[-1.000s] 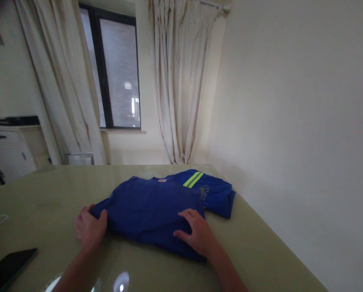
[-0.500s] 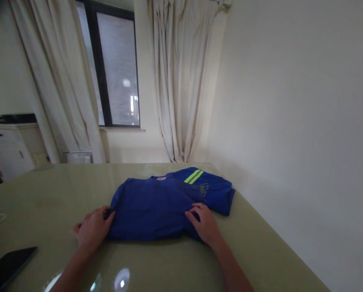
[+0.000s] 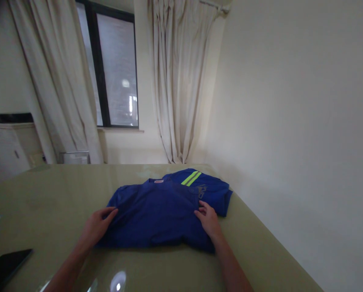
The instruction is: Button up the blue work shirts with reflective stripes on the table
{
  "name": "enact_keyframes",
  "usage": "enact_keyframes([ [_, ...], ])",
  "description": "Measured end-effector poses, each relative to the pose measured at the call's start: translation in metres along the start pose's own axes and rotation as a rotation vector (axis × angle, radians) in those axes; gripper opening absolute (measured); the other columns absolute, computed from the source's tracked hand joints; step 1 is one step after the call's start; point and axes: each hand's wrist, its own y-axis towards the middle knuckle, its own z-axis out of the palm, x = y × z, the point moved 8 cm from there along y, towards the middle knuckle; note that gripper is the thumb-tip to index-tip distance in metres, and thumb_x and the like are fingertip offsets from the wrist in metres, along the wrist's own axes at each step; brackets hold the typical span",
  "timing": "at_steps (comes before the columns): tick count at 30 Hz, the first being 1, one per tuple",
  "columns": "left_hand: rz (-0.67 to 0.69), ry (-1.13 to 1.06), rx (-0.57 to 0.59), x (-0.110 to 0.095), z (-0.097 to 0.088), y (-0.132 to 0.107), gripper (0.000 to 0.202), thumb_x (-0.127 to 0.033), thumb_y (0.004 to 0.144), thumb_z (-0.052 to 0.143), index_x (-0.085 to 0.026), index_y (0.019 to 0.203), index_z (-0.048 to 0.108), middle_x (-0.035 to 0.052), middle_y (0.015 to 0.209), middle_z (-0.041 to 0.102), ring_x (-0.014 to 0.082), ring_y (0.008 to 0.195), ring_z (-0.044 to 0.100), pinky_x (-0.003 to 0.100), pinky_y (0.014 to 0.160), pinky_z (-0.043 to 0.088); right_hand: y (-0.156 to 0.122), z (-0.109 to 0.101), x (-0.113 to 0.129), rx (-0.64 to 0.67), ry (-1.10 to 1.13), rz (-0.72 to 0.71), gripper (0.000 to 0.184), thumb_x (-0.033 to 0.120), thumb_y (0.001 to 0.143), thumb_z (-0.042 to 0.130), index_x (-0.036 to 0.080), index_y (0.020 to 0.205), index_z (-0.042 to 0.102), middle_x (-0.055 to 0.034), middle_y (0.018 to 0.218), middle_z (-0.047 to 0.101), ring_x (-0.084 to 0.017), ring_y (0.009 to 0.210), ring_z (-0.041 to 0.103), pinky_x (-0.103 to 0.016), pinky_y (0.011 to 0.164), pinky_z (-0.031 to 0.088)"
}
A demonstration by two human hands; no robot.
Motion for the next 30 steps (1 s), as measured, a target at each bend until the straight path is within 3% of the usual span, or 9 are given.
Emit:
enact_keyframes([
  [3, 0.065, -0.227, -0.074, -0.016, -0.008, -0.008, 0.038, -0.057, 0.071, 0.066, -0.023, 0.086, 0.074, 0.0053, 0.091, 0.078, 0.0298, 0.098, 0.071, 0.039, 0.091, 0.055, -0.002, -0.005, 0.017, -0.067, 0.005, -0.084, 0.047, 0.039, 0.073, 0.066, 0.016, 0.113, 0.075, -0.0108, 0.094, 0.078, -0.029, 0.087, 0.073, -0.044, 0.086, 0.058],
  [6, -0.052, -0.581, -0.132, -0.027, -0.019, -0.027, 0.043, -0.057, 0.063, 0.077, -0.023, 0.089, 0.072, 0.0020, 0.093, 0.077, 0.0263, 0.100, 0.069, 0.032, 0.086, 0.056, -0.016, -0.015, 0.051, -0.135, 0.044, -0.231, 0.042, 0.046, 0.079, 0.062, 0.020, 0.108, 0.077, -0.0111, 0.104, 0.077, -0.029, 0.096, 0.071, -0.046, 0.094, 0.054],
  [12, -0.294, -1.040, 0.200, -0.015, -0.046, -0.078, 0.035, -0.046, 0.067, 0.078, -0.022, 0.091, 0.070, 0.0006, 0.078, 0.074, 0.0238, 0.082, 0.071, 0.034, 0.074, 0.059, -0.080, -0.069, 0.065, -0.182, 0.326, -0.165, 0.040, 0.054, 0.075, 0.075, 0.022, 0.100, 0.076, -0.0093, 0.098, 0.076, -0.027, 0.091, 0.069, -0.038, 0.082, 0.056],
  [15, -0.257, -0.781, 0.319, 0.009, -0.070, -0.103, 0.041, -0.062, 0.073, 0.073, -0.022, 0.084, 0.069, -0.0018, 0.058, 0.063, 0.0212, 0.062, 0.066, 0.033, 0.064, 0.058, -0.124, -0.087, 0.039, 0.028, 0.383, -0.058, 0.045, 0.062, 0.077, 0.073, 0.023, 0.099, 0.075, -0.0048, 0.079, 0.072, -0.022, 0.069, 0.067, -0.031, 0.062, 0.053],
  [18, -0.090, -0.424, 0.332, 0.013, -0.077, -0.124, 0.050, -0.072, 0.074, 0.068, -0.025, 0.091, 0.072, 0.0001, 0.067, 0.070, 0.0245, 0.073, 0.070, 0.036, 0.073, 0.060, -0.161, -0.090, 0.027, 0.176, 0.189, -0.045, 0.050, 0.068, 0.081, 0.066, 0.023, 0.098, 0.077, -0.0052, 0.075, 0.072, -0.023, 0.067, 0.067, -0.033, 0.065, 0.056],
  [20, 0.093, -0.175, 0.360, -0.003, -0.060, -0.143, 0.053, -0.072, 0.075, 0.067, -0.030, 0.108, 0.074, 0.0042, 0.103, 0.078, 0.0289, 0.101, 0.071, 0.041, 0.095, 0.056, -0.176, -0.080, 0.038, 0.219, 0.020, -0.107, 0.051, 0.069, 0.083, 0.064, 0.025, 0.108, 0.077, -0.0096, 0.100, 0.076, -0.028, 0.092, 0.071, -0.038, 0.085, 0.057],
  [23, 0.346, 0.222, 0.506, -0.025, -0.008, -0.177, 0.079, -0.071, 0.069, 0.073, -0.035, 0.139, 0.061, 0.0076, 0.151, 0.056, 0.0372, 0.133, 0.054, 0.054, 0.114, 0.040, -0.190, -0.042, 0.069, 0.351, -0.280, -0.238, 0.064, 0.070, 0.078, 0.070, 0.034, 0.131, 0.067, -0.0103, 0.140, 0.063, -0.035, 0.128, 0.058, -0.049, 0.110, 0.043],
  [26, 0.449, 0.514, 0.523, -0.027, 0.029, -0.191, 0.092, -0.076, 0.069, 0.071, -0.041, 0.150, 0.044, 0.0064, 0.161, 0.039, 0.0443, 0.143, 0.042, 0.071, 0.117, 0.025, -0.194, 0.001, 0.086, 0.508, -0.539, -0.304, 0.082, 0.074, 0.073, 0.072, 0.041, 0.146, 0.053, -0.0098, 0.156, 0.048, -0.041, 0.141, 0.044, -0.063, 0.116, 0.028],
  [30, 0.530, 0.604, 0.493, -0.027, 0.042, -0.178, 0.074, -0.076, 0.086, 0.050, -0.048, 0.152, 0.032, -0.0005, 0.164, 0.033, 0.0388, 0.150, 0.031, 0.071, 0.119, 0.017, -0.178, 0.034, 0.087, 0.529, -0.687, -0.328, 0.075, 0.076, 0.087, 0.054, 0.040, 0.151, 0.045, -0.0108, 0.161, 0.038, -0.040, 0.144, 0.040, -0.069, 0.115, 0.022],
])
